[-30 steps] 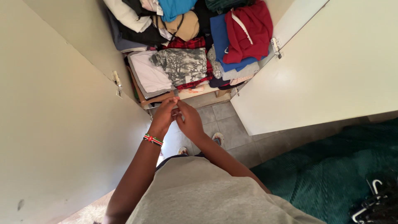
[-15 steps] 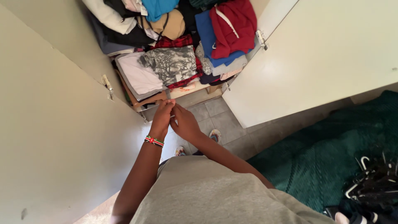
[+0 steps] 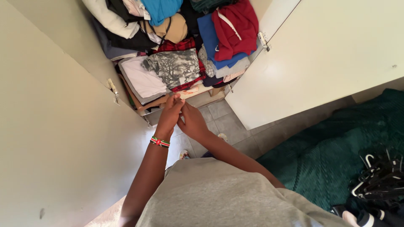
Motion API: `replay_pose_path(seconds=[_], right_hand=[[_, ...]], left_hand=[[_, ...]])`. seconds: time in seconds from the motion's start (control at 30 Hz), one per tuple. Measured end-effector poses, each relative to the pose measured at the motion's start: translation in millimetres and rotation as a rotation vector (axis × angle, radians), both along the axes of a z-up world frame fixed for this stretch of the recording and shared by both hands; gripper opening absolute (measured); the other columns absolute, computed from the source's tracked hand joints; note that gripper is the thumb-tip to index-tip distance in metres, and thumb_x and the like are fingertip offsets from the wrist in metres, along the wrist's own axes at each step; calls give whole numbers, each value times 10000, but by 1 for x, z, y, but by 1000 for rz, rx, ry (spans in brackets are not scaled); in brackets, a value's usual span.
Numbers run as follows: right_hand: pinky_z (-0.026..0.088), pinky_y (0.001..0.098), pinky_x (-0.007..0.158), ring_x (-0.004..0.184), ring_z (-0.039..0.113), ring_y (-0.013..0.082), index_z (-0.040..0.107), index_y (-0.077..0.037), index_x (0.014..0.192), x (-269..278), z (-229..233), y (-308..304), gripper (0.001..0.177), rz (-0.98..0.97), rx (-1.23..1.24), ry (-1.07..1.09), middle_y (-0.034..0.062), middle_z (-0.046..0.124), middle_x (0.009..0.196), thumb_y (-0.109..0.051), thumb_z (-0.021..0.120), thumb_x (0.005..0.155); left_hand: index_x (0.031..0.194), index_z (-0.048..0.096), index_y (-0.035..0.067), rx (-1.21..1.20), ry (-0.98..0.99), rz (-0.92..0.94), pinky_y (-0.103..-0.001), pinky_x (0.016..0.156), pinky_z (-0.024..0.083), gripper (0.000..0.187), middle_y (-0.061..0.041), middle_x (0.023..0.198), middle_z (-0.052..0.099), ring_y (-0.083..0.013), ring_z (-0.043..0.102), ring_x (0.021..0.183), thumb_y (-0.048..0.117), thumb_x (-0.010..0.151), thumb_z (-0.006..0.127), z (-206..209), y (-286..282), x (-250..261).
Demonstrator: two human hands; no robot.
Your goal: Organizing clothes in a closet and gathering clothes and hangers from a bed.
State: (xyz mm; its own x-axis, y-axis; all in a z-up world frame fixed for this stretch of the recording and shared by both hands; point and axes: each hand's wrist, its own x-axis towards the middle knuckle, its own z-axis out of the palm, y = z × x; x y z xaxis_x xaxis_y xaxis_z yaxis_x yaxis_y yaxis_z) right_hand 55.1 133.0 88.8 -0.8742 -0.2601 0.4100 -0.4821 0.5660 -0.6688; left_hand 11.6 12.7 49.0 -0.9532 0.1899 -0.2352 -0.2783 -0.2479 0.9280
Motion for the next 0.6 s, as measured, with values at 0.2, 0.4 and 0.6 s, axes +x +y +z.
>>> replay_pose_path(seconds=[0.2, 0.4, 0.6], right_hand=[[543, 476, 804, 959, 679, 394, 516, 13, 1389, 4, -11, -1, 621, -24, 37, -54, 201, 666, 1164, -16, 667, 788], [539, 487, 840, 1016, 670, 406, 664, -33, 1158, 3, -7, 7, 297, -87, -20, 36, 170, 703, 1125, -36, 652, 861], [541, 452, 762, 964, 674, 381, 640, -51, 1133, -11, -44, 8, 264, -254, -80, 89, 152, 681, 1130, -75, 626, 871]], left_hand=[[1522, 323, 127, -93, -10, -37, -336, 821, 528, 698, -74, 1198, 581, -160, 574, 1049, 285, 932, 661, -3, -3, 6], [1273, 640, 2, -224, 139, -52, -273, 812, 512, 383, -56, 1048, 671, -129, 624, 942, 263, 992, 647, -13, -13, 2], [1238, 645, 22, -273, 242, -118, -263, 826, 502, 342, -34, 1047, 697, -100, 630, 947, 259, 991, 626, -21, -16, 4]])
